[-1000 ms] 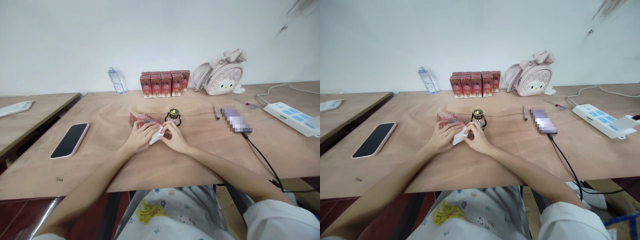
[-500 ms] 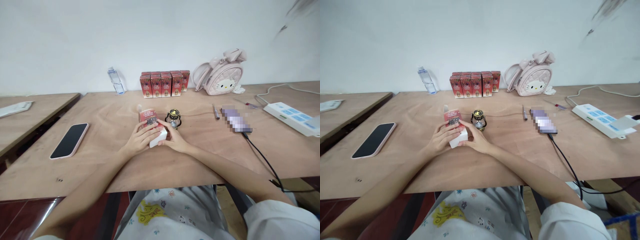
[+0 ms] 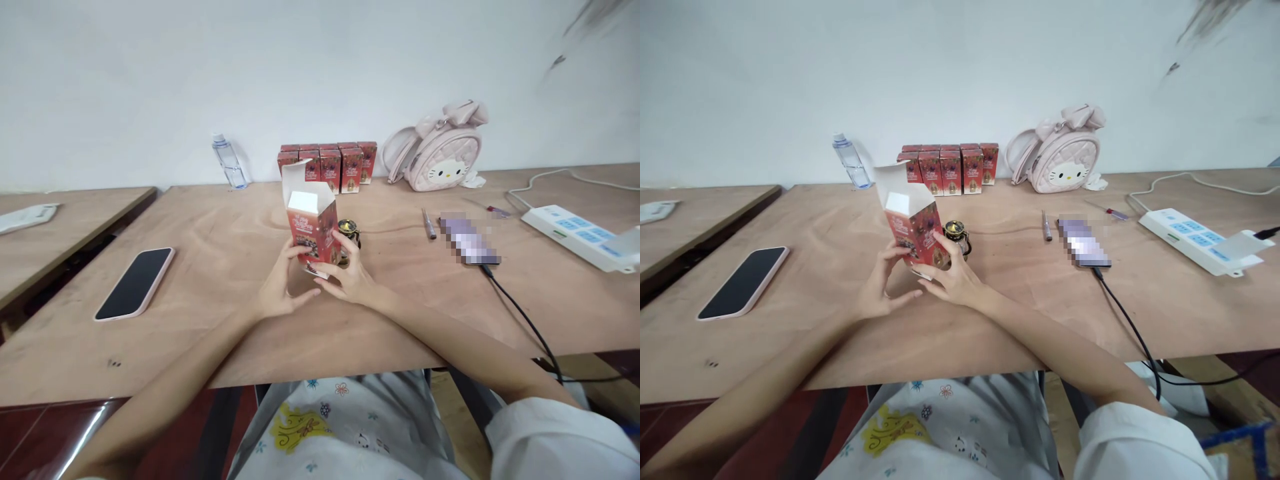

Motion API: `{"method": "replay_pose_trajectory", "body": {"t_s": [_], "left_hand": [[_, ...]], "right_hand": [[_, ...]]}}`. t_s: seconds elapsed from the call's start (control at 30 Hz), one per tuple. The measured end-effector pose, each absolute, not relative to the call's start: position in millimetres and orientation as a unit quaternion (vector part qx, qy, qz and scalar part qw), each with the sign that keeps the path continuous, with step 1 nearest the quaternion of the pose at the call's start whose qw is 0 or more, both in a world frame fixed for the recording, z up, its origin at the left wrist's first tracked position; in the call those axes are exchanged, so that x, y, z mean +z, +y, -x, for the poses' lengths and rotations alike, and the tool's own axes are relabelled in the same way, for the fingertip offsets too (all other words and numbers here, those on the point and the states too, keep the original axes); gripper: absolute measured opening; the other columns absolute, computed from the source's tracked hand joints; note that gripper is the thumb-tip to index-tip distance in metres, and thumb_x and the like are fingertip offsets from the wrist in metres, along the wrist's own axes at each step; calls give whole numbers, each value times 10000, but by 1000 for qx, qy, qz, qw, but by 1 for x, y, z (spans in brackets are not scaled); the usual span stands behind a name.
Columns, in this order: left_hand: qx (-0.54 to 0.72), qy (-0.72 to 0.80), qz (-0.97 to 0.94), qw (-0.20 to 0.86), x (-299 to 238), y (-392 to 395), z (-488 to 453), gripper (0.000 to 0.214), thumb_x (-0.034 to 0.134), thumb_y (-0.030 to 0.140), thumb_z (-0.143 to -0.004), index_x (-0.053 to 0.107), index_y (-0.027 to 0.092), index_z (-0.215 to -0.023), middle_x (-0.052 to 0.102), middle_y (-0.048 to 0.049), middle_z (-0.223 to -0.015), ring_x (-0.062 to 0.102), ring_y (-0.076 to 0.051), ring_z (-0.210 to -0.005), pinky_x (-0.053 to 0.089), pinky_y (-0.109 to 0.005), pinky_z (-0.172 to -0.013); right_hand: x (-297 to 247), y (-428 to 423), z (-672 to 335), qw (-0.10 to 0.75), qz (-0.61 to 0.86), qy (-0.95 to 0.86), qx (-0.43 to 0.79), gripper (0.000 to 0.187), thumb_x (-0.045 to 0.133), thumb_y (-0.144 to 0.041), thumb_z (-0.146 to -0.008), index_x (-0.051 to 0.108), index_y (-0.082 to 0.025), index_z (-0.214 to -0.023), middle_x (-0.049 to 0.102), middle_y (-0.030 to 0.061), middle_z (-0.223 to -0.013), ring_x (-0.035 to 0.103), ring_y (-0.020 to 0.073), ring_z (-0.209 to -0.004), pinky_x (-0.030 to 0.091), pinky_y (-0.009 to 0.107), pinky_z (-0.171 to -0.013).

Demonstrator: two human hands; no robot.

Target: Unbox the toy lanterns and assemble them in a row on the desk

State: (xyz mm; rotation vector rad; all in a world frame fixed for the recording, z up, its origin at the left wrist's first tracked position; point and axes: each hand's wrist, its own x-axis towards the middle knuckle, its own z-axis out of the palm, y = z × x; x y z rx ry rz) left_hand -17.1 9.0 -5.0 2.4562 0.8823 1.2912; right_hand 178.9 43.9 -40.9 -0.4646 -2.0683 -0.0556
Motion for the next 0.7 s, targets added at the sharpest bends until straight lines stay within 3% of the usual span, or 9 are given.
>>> {"method": "replay_pose_trajectory", "body": {"t_s": [0.1,0.23,0.4,0.57,0.7], "left_hand": [[497,341,-785,141,-10,11,19,567,754,278,-698,386,221,-1125,449,-114,-1210,467,-247,-1196,428,-462,-1016],[536,373,-736,181,-16,18,20,584,791,318,-650,346,232,-1018,451,-41,-1063,517,-195,-1073,456,-434,-981],[598,413,-642,245,-13,22,21,534,751,346,-699,309,248,-981,463,-34,-1072,572,-166,-989,540,-348,-820],[589,427,-650,220,-11,23,22,698,805,326,-620,291,283,-1092,452,-45,-1168,582,-182,-1036,567,-343,-785],[553,415,-696,193,-13,23,22,874,812,308,-607,241,326,-1269,433,-71,-1247,556,-226,-1116,573,-380,-798]], "right_hand": [[-35,44,-181,443,177,-878,-30,348,630,-255,-795,600,-260,-1141,181,95,-1484,254,319,-1392,367,549,-1076],[-32,44,-181,419,127,-898,-43,262,573,-235,-818,626,-188,-1070,331,152,-1412,254,312,-1390,366,567,-1066],[-37,42,-179,416,75,-901,-102,169,548,-178,-798,648,-200,-932,508,104,-1245,257,321,-1388,398,561,-1042],[-41,43,-180,513,236,-819,-100,304,569,-207,-779,582,-292,-1070,457,57,-1304,323,306,-1349,313,588,-1080],[-38,50,-184,556,364,-744,-70,425,561,-255,-797,462,-244,-1211,335,132,-1368,307,327,-1347,336,596,-1046]]}}
